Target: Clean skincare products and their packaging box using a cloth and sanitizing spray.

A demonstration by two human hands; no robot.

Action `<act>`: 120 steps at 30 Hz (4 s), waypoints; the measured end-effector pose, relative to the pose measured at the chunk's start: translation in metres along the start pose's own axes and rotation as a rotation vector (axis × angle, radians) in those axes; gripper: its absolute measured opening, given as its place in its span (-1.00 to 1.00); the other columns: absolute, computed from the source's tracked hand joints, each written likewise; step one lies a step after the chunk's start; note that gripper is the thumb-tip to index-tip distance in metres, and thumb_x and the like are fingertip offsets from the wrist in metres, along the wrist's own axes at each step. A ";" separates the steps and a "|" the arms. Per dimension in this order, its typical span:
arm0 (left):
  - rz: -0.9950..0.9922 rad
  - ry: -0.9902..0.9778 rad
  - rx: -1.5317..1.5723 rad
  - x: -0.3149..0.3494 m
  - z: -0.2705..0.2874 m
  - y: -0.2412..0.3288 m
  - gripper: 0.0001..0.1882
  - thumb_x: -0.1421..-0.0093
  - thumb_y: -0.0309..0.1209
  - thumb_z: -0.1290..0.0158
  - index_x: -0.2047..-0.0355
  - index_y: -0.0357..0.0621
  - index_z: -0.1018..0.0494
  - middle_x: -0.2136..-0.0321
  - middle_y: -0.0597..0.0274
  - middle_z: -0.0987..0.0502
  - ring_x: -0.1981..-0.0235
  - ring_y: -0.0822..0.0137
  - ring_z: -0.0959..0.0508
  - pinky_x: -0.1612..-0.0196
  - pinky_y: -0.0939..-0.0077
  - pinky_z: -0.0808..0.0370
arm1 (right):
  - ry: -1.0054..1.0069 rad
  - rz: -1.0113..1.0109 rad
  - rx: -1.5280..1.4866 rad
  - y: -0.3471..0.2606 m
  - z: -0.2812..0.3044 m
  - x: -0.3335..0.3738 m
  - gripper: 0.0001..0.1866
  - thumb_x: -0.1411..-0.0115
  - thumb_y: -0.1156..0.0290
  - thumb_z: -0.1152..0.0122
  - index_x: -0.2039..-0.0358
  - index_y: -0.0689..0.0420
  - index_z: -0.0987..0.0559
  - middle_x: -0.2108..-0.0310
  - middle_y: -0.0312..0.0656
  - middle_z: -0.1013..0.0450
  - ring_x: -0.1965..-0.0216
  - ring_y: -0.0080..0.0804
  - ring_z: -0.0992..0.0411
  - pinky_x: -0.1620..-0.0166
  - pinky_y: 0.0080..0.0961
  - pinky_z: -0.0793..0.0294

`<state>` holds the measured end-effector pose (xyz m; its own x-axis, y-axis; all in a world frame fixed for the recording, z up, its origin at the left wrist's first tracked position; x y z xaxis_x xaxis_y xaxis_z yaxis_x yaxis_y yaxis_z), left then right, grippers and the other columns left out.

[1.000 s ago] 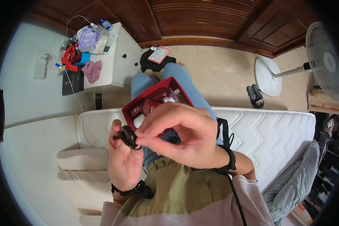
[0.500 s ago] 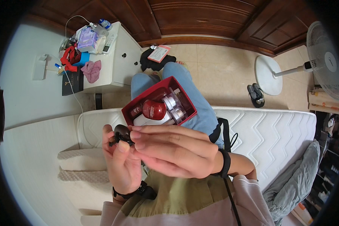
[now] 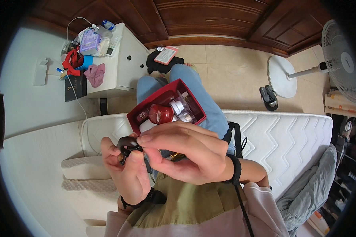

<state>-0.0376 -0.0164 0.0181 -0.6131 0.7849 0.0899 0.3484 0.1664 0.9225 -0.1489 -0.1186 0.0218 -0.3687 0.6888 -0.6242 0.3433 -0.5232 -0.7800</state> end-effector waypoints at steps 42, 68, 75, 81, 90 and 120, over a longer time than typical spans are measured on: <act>0.316 -0.185 0.480 -0.013 0.005 -0.012 -0.56 -0.23 -0.53 0.01 -0.13 -0.21 -0.25 -0.03 0.06 -0.44 -0.05 0.28 -0.46 -0.14 0.38 -0.41 | -0.153 0.221 0.333 0.003 0.005 -0.013 -0.75 0.20 0.56 -0.35 0.41 0.29 -0.63 0.28 -0.07 -0.51 0.28 -0.13 -0.47 0.23 -0.34 -0.51; -0.178 0.026 -0.043 -0.016 0.002 -0.007 -0.49 0.01 -0.75 -0.26 0.08 -0.27 -0.29 0.18 -0.01 -0.55 0.17 0.33 -0.57 0.16 0.54 -0.58 | -0.235 0.338 0.357 -0.005 0.006 -0.002 -0.84 -0.01 0.56 -0.38 0.35 0.22 -0.61 0.32 -0.12 -0.53 0.34 -0.26 -0.48 0.33 -0.50 -0.48; 0.048 -0.313 -0.129 -0.049 0.022 -0.007 -0.51 -0.04 -0.76 -0.20 -0.01 -0.39 -0.35 0.17 0.01 -0.56 0.13 0.32 -0.59 0.06 0.44 -0.62 | -0.178 -0.076 0.161 0.022 0.013 -0.006 -0.73 -0.11 0.52 -0.32 0.16 0.29 -0.61 0.26 -0.06 -0.53 0.31 -0.23 -0.50 0.23 -0.43 -0.50; -0.021 -0.314 -0.334 -0.052 0.025 -0.011 -0.54 -0.07 -0.77 -0.15 -0.02 -0.35 -0.43 0.11 0.05 -0.58 0.09 0.32 -0.60 0.04 0.48 -0.60 | -0.281 -0.639 -0.227 0.044 0.013 0.000 -0.78 -0.20 0.65 -0.21 0.12 0.36 -0.55 0.17 -0.12 -0.52 0.16 -0.52 -0.48 0.12 -0.53 -0.56; -0.068 -0.251 -0.200 -0.054 0.039 -0.027 -0.23 -0.05 -0.68 -0.22 -0.27 -0.14 -0.21 0.08 0.14 -0.60 0.03 0.36 -0.56 -0.05 0.46 -0.51 | -0.323 -0.909 -0.367 0.072 0.004 0.011 -0.88 -0.16 0.66 -0.24 0.26 0.32 -0.56 0.28 -0.20 -0.55 0.25 -0.50 -0.54 0.15 -0.54 -0.61; -0.254 -0.036 -0.665 -0.056 0.069 -0.091 -0.92 -0.10 -0.55 -0.18 0.37 -0.27 -0.56 0.46 0.04 -0.62 0.46 0.24 -0.64 0.39 0.49 -0.53 | -0.502 -0.930 0.139 0.152 0.042 0.010 -0.86 -0.22 0.52 -0.25 0.26 0.32 -0.56 0.36 -0.25 -0.56 0.31 -0.62 -0.51 0.20 -0.66 -0.51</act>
<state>0.0142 -0.0337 -0.0967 -0.5904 0.7911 -0.1601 -0.3156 -0.0438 0.9479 -0.1364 -0.2122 -0.1046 -0.7597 0.5783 0.2975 -0.3465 0.0272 -0.9377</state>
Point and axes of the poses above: each hand's wrist, its own x-axis away from the middle knuckle, its own z-axis out of the back of the hand, y = z × x, the point moved 3 cm from there along -x, towards the middle knuckle
